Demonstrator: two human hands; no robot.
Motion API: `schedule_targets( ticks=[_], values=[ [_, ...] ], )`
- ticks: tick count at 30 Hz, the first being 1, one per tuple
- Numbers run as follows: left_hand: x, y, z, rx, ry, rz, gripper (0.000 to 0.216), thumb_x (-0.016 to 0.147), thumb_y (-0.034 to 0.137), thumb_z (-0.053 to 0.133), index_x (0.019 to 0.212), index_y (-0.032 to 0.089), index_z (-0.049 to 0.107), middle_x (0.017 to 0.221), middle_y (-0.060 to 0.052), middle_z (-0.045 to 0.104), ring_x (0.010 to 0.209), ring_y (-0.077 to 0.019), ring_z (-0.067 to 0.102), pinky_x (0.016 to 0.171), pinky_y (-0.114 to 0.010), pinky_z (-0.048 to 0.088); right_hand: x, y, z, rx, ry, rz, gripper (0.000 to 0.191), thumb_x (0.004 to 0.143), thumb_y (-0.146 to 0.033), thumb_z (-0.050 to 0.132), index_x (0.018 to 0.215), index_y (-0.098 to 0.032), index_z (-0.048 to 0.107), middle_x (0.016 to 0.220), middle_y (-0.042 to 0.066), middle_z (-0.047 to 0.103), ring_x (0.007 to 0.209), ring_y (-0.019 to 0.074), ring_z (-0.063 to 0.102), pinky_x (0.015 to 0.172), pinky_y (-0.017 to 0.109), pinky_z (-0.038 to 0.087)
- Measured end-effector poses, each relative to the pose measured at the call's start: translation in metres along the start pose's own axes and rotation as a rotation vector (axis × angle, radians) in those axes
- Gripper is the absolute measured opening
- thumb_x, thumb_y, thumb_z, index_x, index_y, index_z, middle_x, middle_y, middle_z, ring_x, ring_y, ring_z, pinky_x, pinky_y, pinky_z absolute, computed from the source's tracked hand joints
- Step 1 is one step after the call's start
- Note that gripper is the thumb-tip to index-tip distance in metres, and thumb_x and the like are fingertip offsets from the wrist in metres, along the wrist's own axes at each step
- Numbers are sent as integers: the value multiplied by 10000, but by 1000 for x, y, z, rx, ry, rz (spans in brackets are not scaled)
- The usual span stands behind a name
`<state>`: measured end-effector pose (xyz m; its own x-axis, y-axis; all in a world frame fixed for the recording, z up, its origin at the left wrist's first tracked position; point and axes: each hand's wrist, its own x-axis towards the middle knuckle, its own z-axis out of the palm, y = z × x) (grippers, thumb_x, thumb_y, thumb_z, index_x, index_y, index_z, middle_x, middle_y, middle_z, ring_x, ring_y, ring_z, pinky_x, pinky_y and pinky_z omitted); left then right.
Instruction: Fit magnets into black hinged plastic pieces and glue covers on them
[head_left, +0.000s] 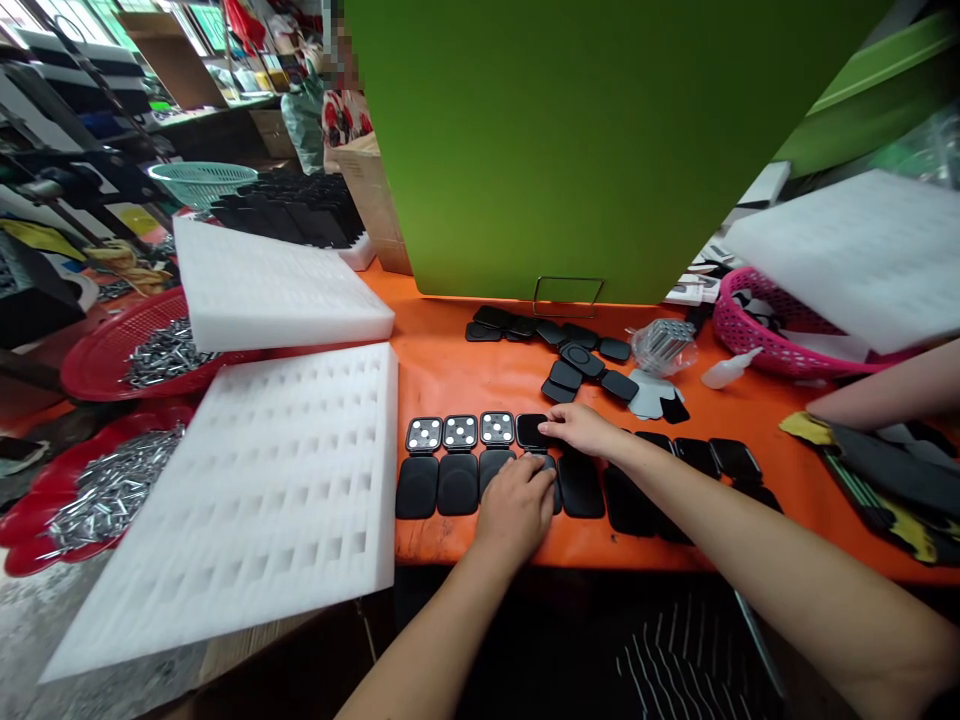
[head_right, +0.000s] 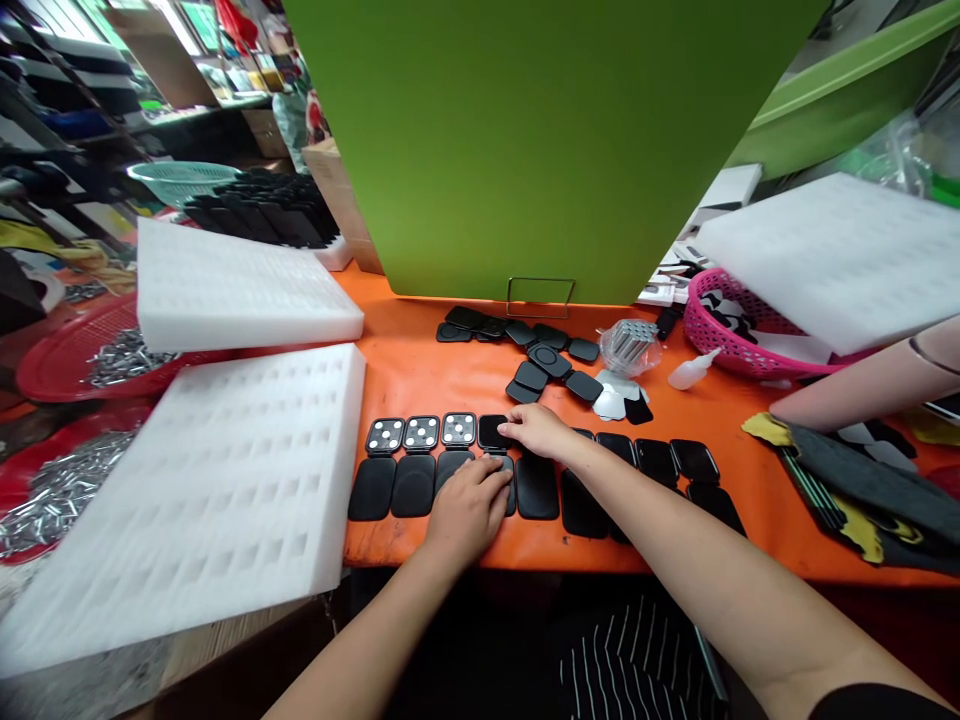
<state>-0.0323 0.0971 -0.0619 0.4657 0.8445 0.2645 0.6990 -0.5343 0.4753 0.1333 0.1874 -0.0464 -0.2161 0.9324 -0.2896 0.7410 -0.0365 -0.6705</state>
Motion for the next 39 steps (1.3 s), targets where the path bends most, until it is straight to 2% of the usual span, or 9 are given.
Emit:
schedule_targets(
  ticks=[9, 17, 27, 31, 34, 37, 39],
  values=[
    [0, 0, 0, 1, 3, -4, 227, 846, 216, 435, 1029, 236, 569, 1129, -17, 565, 1052, -189, 513, 991, -396, 360, 5, -2, 2, -106, 5, 71, 241, 745, -377, 526, 635, -164, 539, 596, -15, 554, 548, 111, 460, 480, 216, 276],
    [1, 0, -2, -20, 4, 0, 222, 838, 214, 454, 1024, 238, 572, 1105, -20, 577, 1036, -183, 522, 984, -392, 371, 14, -6, -4, -218, -47, 129, 282, 715, -408, 573, 578, -163, 542, 525, -14, 535, 482, 104, 436, 448, 229, 240],
    [1, -3, 0, -17, 27, 28, 224, 828, 199, 468, 1019, 238, 579, 1104, -32, 580, 1040, -190, 529, 974, -400, 386, 12, -13, -2, -347, -35, 132, 295, 731, -439, 552, 612, -172, 595, 607, 36, 605, 544, 149, 526, 466, 239, 290],
    [1, -3, 1, -12, 18, 24, 226, 829, 208, 469, 1024, 233, 579, 1112, -31, 579, 1050, -197, 524, 976, -402, 383, 9, -23, -4, -432, 9, 104, 322, 744, -464, 544, 706, -154, 624, 763, 109, 638, 706, 225, 574, 553, 268, 358],
    [1, -3, 0, 0, 12, 9, 225, 832, 217, 466, 1027, 237, 576, 1121, -24, 574, 1059, -197, 518, 978, -397, 382, -2, -32, -3, -485, 66, 52, 357, 780, -441, 520, 864, -109, 623, 895, 181, 622, 838, 291, 564, 661, 331, 395],
    [1, -2, -1, 9, 2, 5, 230, 842, 224, 452, 1041, 242, 566, 1129, -27, 564, 1059, -197, 514, 976, -395, 380, -23, -35, 2, -499, 75, -67, 299, 866, -344, 417, 976, -135, 602, 1015, 152, 599, 957, 260, 534, 790, 346, 386],
    [1, -1, -1, 19, -10, 13, 243, 852, 225, 436, 1066, 235, 551, 1124, -40, 559, 1051, -196, 513, 974, -394, 379, -38, -30, 6, -467, 33, -229, 298, 899, -313, 365, 1040, -187, 596, 1095, 90, 588, 1039, 209, 505, 898, 333, 343]
  ],
)
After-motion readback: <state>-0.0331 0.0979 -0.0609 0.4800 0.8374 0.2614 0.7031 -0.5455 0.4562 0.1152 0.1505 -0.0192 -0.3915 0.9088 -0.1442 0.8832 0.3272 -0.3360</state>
